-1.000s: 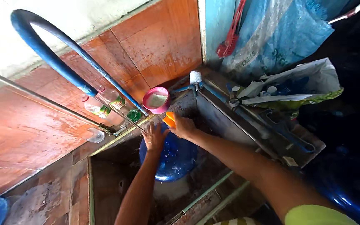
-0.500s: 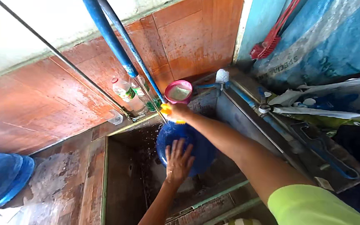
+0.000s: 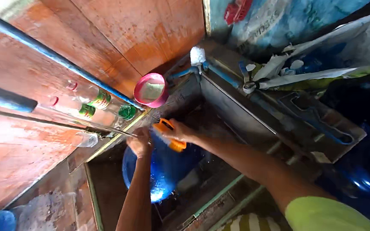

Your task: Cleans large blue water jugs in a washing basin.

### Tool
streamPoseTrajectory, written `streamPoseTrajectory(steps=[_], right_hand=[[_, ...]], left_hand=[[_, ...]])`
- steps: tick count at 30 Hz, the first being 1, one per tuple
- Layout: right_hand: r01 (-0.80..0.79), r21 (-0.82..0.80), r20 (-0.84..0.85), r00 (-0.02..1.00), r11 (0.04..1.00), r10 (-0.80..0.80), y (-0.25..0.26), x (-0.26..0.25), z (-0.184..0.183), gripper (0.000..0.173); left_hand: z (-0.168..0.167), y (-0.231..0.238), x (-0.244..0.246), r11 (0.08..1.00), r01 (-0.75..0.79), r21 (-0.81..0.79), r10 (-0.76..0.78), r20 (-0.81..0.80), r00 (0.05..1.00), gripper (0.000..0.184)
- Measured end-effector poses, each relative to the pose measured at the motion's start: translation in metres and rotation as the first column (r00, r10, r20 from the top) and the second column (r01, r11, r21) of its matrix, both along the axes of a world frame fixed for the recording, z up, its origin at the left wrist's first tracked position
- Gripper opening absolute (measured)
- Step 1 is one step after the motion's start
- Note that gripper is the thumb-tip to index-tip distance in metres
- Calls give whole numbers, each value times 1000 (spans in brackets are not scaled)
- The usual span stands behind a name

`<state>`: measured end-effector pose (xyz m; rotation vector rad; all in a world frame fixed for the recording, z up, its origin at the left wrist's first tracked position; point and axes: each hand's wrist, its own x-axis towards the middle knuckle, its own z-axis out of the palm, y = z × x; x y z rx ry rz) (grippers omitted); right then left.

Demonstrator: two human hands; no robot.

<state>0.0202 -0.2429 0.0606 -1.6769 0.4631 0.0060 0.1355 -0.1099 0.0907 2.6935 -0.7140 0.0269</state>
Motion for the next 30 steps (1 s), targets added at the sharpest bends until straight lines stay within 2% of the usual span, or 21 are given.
streamPoseTrajectory(steps=[1,2,3,6,8,10,12,14,16,18,19,20,21,22,23,24,25,27,28,29,30], right_hand=[[-1,-37,-2,1000,999,1,8,2,10,68],[-11,-85,-16,1000,996,10,15,4,21,70],[-13,-131,-20,1000,991,10,15,12,30,71],[-48,-232,-49,998,971,38,-16,60,51,72],[-38,-244,-79,997,969,19,-24,73,52,74],[17,-218,-10,1000,976,-20,-1,53,42,75],[8,-173,7,1000,985,-7,15,31,32,72],[106,-5,27,994,994,-105,6,30,9,67],[198,108,-8,980,974,-199,-12,32,-45,64],[222,76,-169,964,972,-207,-24,10,-104,69],[182,13,-312,935,983,-168,-26,-11,-124,70],[77,-46,-462,883,996,-89,-25,-33,-135,67],[-60,-81,-582,813,995,2,-22,-52,-139,61],[-192,-86,-672,736,978,86,-19,-65,-132,58],[-279,-85,-719,682,957,134,-19,-71,-117,57],[-296,-120,-711,692,947,127,-20,-74,-99,54],[-239,-197,-640,766,951,60,-21,-72,-78,49],[-11,-386,-297,948,923,-113,-15,-48,-33,41],[88,-459,-75,988,884,-137,-5,-29,-15,39],[123,-514,121,990,849,-70,8,-6,0,38],[79,-570,248,965,818,80,24,17,13,39]], left_hand=[[1,-6,11,982,-188,-5,187,-61,980,47],[-1,-9,17,957,-291,4,290,-117,950,50],[-2,-12,15,952,-306,18,306,-137,942,50],[-4,-19,-20,996,-80,-42,80,1,997,41],[-4,-16,-17,993,-50,-103,50,-7,999,39],[-4,-7,15,979,-201,-25,198,-78,977,49],[-6,-4,31,958,-279,63,286,-162,945,60],[-4,2,9,969,-237,66,245,-170,955,62],[-9,21,-26,998,-53,-30,50,-102,994,62],[-21,48,-44,973,158,-168,-159,6,987,64],[-26,60,-43,959,188,-211,-185,31,982,65],[-27,69,-38,970,135,-204,-132,29,991,64],[-25,73,-29,988,-12,-152,11,-3,1000,64],[-23,73,-17,980,-188,-60,185,-54,981,69],[-21,71,-7,956,-292,33,294,-104,950,74],[-20,69,-5,946,-313,84,322,-128,938,76],[-21,67,-11,958,-271,89,280,-112,954,78],[-30,70,-37,999,-37,19,37,23,999,83],[-36,72,-50,992,127,-8,-126,98,987,87],[-40,73,-62,958,287,-23,-281,148,948,89],[-42,73,-71,900,435,-34,-422,187,887,83]])
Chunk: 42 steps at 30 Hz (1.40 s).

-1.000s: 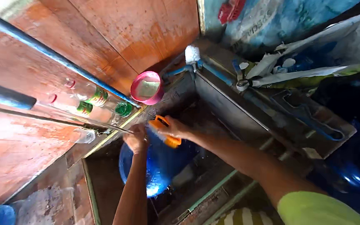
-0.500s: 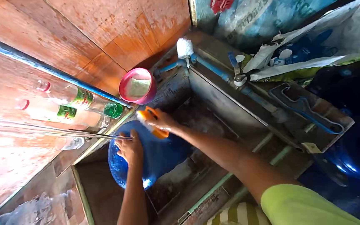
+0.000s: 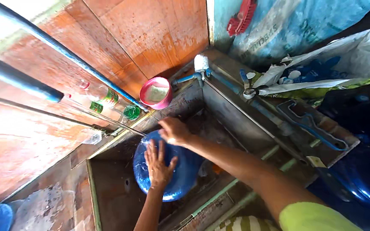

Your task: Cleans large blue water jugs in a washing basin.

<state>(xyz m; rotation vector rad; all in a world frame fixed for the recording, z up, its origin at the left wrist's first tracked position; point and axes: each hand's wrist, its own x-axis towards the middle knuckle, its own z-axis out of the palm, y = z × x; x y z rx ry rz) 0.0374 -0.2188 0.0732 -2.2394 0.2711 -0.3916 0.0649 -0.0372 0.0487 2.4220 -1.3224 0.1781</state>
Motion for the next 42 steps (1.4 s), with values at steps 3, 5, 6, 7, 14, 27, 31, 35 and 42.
streamPoseTrajectory(steps=[3,5,6,7,14,27,31,35,42], right_hand=[[-510,-210,-186,859,834,478,44,51,31,49],[-558,-174,-435,782,811,445,43,63,46,58],[-482,-113,-489,788,869,374,34,64,51,61],[-362,-60,-509,813,930,283,21,64,53,62],[-80,57,-716,691,995,97,-29,-42,52,80],[170,-267,-343,903,948,-259,-214,-146,34,28],[194,-350,-305,901,916,-307,-247,-148,34,27],[159,-371,-259,928,915,-266,-266,-146,24,28],[172,-388,-281,913,906,-294,-272,-147,28,28]], left_hand=[[11,-10,-19,952,305,28,-306,19,952,29],[21,-14,-29,957,283,63,-285,18,958,18],[21,-11,-30,980,189,60,-190,26,981,23],[23,-5,-27,995,62,73,-63,12,998,32],[51,-15,55,834,-453,316,528,-217,821,55],[22,-53,22,963,-260,70,266,-107,958,67],[18,-13,32,842,-538,41,539,-119,834,59],[40,-25,59,720,-692,53,647,-410,642,57],[42,-60,62,738,-667,103,657,-336,675,55]])
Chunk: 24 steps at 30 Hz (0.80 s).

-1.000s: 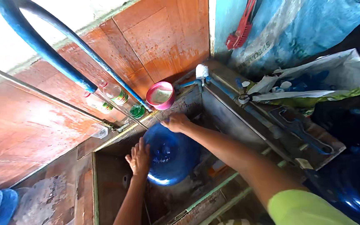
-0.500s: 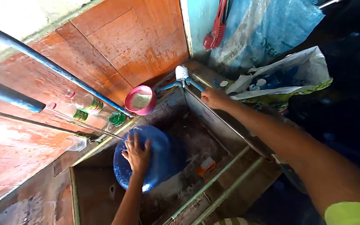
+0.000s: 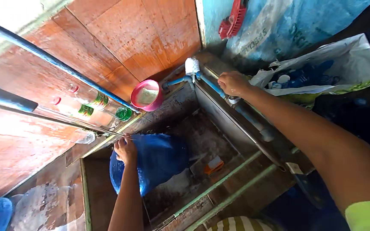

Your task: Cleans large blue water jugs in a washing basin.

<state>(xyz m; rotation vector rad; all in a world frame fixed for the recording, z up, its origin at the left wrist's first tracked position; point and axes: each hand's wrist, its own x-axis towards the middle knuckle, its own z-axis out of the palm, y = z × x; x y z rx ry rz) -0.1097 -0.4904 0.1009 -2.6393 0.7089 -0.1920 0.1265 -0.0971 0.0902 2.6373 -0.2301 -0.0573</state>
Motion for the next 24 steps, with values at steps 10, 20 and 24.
streamPoseTrajectory(steps=[10,20,24], right_hand=[[-44,-5,56,997,999,44,-6,-4,-4,27],[-15,-7,76,997,1000,16,-18,-22,-19,29],[311,-57,-173,933,949,-317,-2,-50,5,48]], left_hand=[[-17,49,-57,990,64,125,-79,122,989,66],[9,-40,-40,857,507,-86,-511,-19,860,49],[0,-39,-91,889,362,280,-366,-40,930,110]])
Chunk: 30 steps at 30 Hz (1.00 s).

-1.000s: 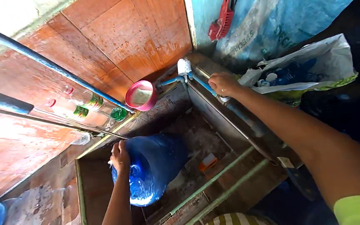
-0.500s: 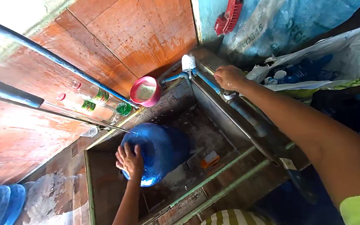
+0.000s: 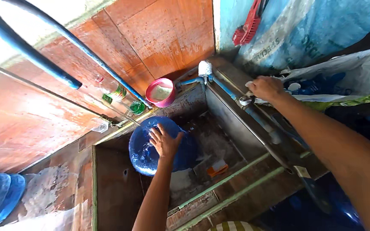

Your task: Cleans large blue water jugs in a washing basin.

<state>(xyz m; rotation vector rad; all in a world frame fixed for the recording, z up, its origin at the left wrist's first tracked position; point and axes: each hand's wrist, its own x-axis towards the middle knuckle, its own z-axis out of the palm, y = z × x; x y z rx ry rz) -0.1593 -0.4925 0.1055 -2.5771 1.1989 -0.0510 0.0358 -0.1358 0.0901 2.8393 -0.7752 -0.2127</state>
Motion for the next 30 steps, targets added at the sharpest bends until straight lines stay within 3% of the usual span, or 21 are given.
streamPoseTrajectory(steps=[2,3,5,7,8,9,11,12,14,16,17,19,22,23,26,28,30], right_hand=[[119,56,-141,984,991,-110,23,9,18,60],[107,110,-164,983,988,-88,43,23,28,62],[-177,152,-50,981,972,187,96,69,31,56],[-558,55,206,818,828,538,161,135,3,59],[-661,41,280,727,749,626,196,171,-10,66],[-709,112,283,694,696,662,228,202,-16,74],[-679,305,166,729,668,664,270,248,-11,77],[-651,399,160,743,646,650,279,264,-9,72],[-628,574,307,760,526,572,289,283,-20,66],[-664,675,531,740,322,412,302,286,-51,59],[-687,672,599,723,277,344,310,287,-73,52],[-643,667,566,766,375,305,323,283,-125,46],[-360,728,351,927,583,134,314,265,-226,50],[-265,782,306,952,564,23,307,253,-250,53],[-6,953,98,953,304,-287,305,225,-260,62],[46,976,43,917,212,-397,315,218,-260,65],[0,982,78,910,188,-408,319,212,-254,65]], left_hand=[[-3,15,-19,998,50,23,-49,-37,998,110],[-6,23,-27,991,131,3,-131,-50,990,107],[-10,41,-38,948,315,-36,-317,-73,946,102],[-17,64,-40,884,455,-106,-459,-24,888,92],[-24,79,-39,865,476,-162,-471,70,880,82],[-30,95,-35,877,431,-213,-404,162,901,73],[-36,131,-14,938,111,-328,-66,146,987,71],[-38,150,4,908,-116,-403,132,12,991,76],[-49,188,42,659,-551,-512,396,-387,833,81],[-63,221,70,455,-737,-500,417,-611,673,72],[-71,236,82,417,-779,-468,402,-673,620,65],[-85,266,102,433,-818,-379,381,-745,548,57],[-104,304,120,499,-839,-217,415,-790,451,63],[-106,311,123,508,-844,-175,427,-800,422,65],[-110,323,124,507,-854,-122,400,-844,358,65],[-108,328,121,496,-857,-138,364,-863,350,62],[-90,329,119,486,-842,-236,320,-848,422,59]])
